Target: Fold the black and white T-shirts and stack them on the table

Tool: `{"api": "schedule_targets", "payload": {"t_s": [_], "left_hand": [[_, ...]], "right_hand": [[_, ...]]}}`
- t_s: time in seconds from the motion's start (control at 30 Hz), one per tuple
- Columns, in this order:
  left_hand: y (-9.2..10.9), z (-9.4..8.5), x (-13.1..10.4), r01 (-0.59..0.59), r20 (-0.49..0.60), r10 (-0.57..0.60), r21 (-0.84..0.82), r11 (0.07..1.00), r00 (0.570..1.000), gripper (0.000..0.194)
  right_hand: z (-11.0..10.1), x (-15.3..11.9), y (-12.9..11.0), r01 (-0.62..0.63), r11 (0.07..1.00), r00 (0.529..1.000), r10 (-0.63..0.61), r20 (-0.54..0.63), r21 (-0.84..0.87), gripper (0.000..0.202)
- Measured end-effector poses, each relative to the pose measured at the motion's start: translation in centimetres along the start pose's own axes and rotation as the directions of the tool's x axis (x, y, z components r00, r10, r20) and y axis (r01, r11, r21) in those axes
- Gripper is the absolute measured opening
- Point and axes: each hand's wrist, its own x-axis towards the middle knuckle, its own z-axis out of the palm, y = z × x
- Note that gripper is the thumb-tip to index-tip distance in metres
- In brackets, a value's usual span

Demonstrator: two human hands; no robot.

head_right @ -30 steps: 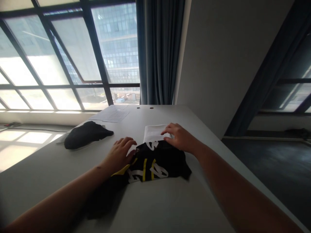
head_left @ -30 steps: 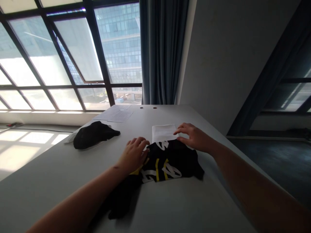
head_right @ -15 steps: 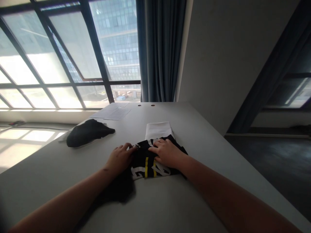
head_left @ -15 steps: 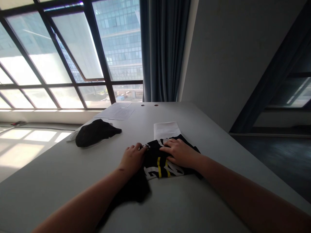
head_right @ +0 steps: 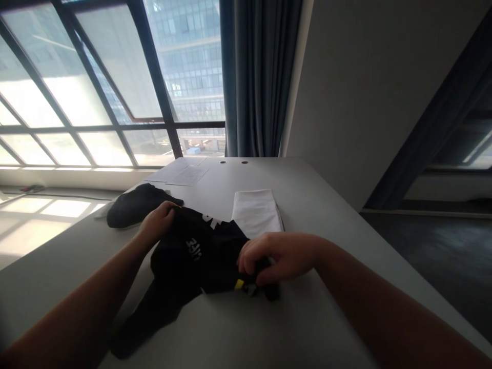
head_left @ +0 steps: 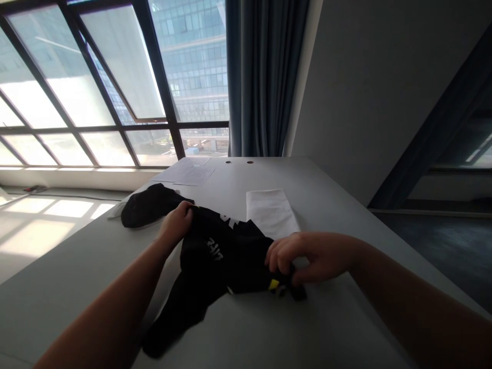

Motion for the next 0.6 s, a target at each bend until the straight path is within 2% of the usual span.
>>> {"api": "schedule_targets", "payload": {"t_s": [0.07,0.13,0.2,0.23,0.3,0.33,0.4,0.47,0.53,0.6], "left_hand": [[0.2,-0.4,-0.4,-0.061,-0.007,0.066,0.29,0.955,0.998,0.028],[1.1,-0.7,-1.6,-0.209,0.086,0.191,0.418,0.884,0.978,0.024],[2.4,-0.7,-3.3,-0.392,0.278,0.305,0.354,0.849,0.911,0.019],[2.9,-0.6,-4.2,-0.467,0.384,0.35,0.273,0.841,0.854,0.02],[3.8,-0.1,-5.9,-0.552,0.53,0.417,0.118,0.826,0.738,0.039],[4.1,0.3,-6.5,-0.569,0.56,0.436,0.079,0.818,0.704,0.051],[4.4,1.2,-7.3,-0.592,0.563,0.451,0.086,0.801,0.692,0.059],[4.7,2.2,-7.3,-0.606,0.548,0.452,0.132,0.784,0.704,0.043],[4.8,2.6,-6.8,-0.607,0.545,0.448,0.147,0.781,0.709,0.028],[4.7,2.5,-6.0,-0.572,0.496,0.443,0.14,0.808,0.747,0.026]], "right_hand": [[-0.4,-0.3,0.1,-0.046,0.992,0.997,0.038,0.072,0.116,0.018],[-0.6,-0.4,0.7,-0.117,0.984,0.992,0.108,0.072,0.138,0.023],[-0.5,-0.4,1.3,-0.176,0.977,0.984,0.171,0.054,0.119,0.025],[-0.5,-0.5,1.5,-0.195,0.975,0.981,0.19,0.049,0.11,0.024],[-0.4,-0.6,1.7,-0.23,0.966,0.973,0.226,0.048,0.119,0.025],[-0.3,-0.6,1.7,-0.244,0.959,0.97,0.239,0.046,0.142,0.027],[0.0,-0.7,1.9,-0.243,0.942,0.969,0.246,0.014,0.231,0.03],[0.5,-0.6,2.3,-0.156,0.926,0.97,0.209,-0.122,0.344,0.033],[1.1,-0.3,2.8,-0.018,0.913,0.949,0.144,-0.28,0.407,0.033],[1.6,0.1,3.3,0.078,0.904,0.933,0.083,-0.349,0.421,0.031]]}}
